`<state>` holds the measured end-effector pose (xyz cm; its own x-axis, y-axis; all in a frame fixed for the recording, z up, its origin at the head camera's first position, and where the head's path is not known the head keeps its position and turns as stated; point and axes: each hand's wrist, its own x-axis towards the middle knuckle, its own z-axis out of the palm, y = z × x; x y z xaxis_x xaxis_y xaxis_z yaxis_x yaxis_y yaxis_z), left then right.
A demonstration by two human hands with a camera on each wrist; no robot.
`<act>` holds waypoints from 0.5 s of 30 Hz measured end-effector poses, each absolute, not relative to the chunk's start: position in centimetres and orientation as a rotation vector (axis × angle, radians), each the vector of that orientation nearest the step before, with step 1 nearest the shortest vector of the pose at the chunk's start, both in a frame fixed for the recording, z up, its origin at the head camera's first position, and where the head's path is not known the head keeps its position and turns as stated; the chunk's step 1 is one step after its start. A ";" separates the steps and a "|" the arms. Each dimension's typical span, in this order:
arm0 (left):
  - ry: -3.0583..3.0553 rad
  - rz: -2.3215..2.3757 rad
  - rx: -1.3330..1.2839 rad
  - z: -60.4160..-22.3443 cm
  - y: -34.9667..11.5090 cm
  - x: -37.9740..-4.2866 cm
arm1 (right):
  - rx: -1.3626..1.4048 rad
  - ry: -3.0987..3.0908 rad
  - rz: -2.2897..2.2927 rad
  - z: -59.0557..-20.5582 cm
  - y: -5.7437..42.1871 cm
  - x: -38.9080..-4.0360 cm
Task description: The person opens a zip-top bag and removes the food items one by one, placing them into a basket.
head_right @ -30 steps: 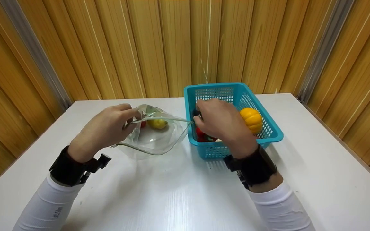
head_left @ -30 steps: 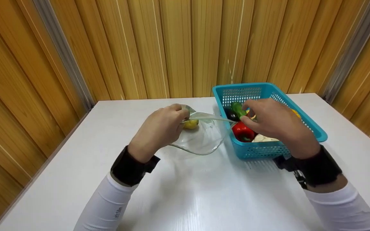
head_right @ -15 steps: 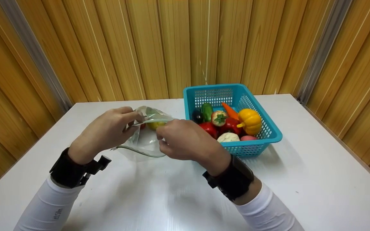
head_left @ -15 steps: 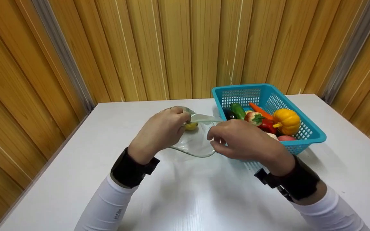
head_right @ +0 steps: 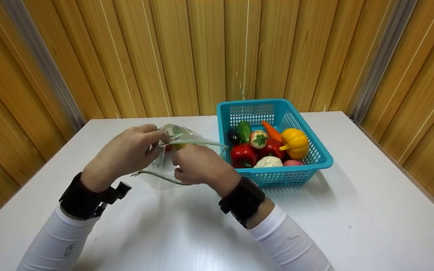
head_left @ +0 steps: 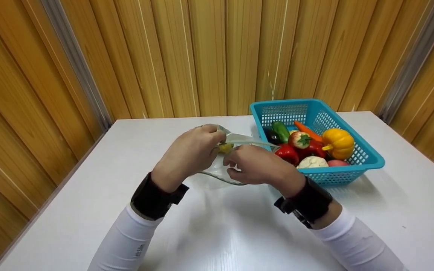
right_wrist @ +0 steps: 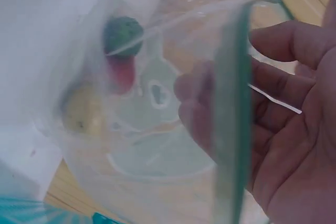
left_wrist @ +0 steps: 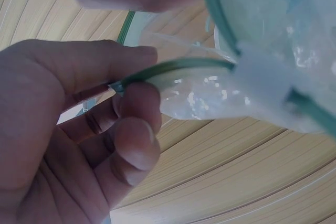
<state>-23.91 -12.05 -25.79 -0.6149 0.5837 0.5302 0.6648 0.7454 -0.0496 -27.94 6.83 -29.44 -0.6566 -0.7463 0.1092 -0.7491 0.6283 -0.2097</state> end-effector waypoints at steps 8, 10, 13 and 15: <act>-2.404 -0.232 -0.973 -25.9 -12.1 -24.2 | 1.228 -2.889 0.366 -31.4 4.9 -31.2; -2.402 -0.227 -0.973 -25.9 -12.1 -24.1 | 1.223 -2.916 0.365 -31.7 4.6 -32.0; -2.403 -0.197 -0.954 -25.9 -12.0 -24.1 | 1.239 -2.900 0.375 -32.0 4.0 -33.1; -2.399 -0.169 -0.939 -25.8 -11.9 -24.0 | 1.266 -2.818 0.370 -32.3 3.7 -33.7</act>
<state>-24.00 -11.92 -25.85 -0.6032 0.5897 0.5370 0.6593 0.7476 -0.0804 -33.73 3.69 -32.30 -0.6684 -0.7334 0.1239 -0.7406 0.6406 -0.2028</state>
